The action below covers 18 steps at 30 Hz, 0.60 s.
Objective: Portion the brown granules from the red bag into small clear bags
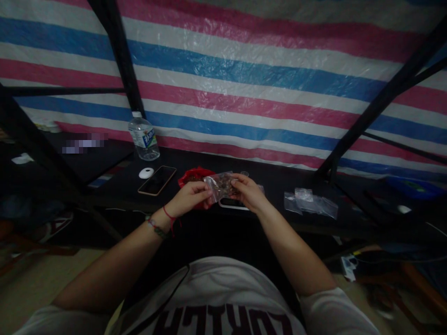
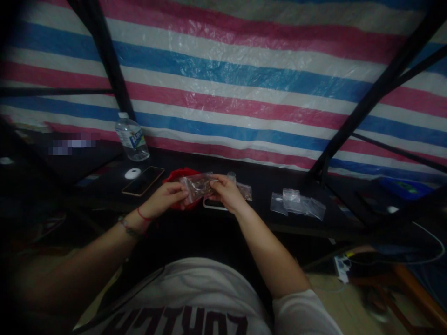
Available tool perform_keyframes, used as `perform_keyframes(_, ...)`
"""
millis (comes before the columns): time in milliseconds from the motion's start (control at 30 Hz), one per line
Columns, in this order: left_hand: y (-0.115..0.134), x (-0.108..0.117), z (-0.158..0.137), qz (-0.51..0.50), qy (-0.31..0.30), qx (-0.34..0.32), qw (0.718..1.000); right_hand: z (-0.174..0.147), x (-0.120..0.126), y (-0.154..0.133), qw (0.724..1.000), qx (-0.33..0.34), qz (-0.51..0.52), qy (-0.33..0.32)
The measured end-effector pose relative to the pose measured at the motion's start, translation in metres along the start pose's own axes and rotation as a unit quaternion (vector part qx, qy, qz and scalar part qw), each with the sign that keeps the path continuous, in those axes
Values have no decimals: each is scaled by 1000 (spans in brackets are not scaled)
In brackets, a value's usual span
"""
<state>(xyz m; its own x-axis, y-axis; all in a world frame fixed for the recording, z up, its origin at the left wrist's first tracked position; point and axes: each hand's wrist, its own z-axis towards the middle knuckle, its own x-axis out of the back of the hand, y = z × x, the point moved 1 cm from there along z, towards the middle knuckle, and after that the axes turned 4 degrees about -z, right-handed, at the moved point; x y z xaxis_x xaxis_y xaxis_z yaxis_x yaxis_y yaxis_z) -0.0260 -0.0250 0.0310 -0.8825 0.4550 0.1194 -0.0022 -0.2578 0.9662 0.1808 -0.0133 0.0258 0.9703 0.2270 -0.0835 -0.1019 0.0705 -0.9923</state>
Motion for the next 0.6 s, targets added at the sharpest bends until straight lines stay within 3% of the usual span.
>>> perform_keyframes(100,-1,3,4,-31,134,-19,990,-3,9,7,990,70,-85,91)
perform_keyframes(167,-3,3,5,-19,231,-43,972,-9,8,7,982,100,-133,87)
perform_keyframes(200,-4,2,5,-1,249,-50,967,-13,5,6,980,107,-153,61)
perform_keyframes(267,-5,-3,4,61,219,-63,972,-21,-5,6,975,124,-182,3)
perform_keyframes(367,-6,-14,-1,176,113,-97,973,-30,-20,8,963,153,-216,-44)
perform_keyframes(467,-7,-22,-5,243,52,-125,961,-33,-29,15,958,157,-235,-49)
perform_keyframes(600,-6,-22,-4,239,22,-129,962,-30,-27,22,959,146,-241,-37)
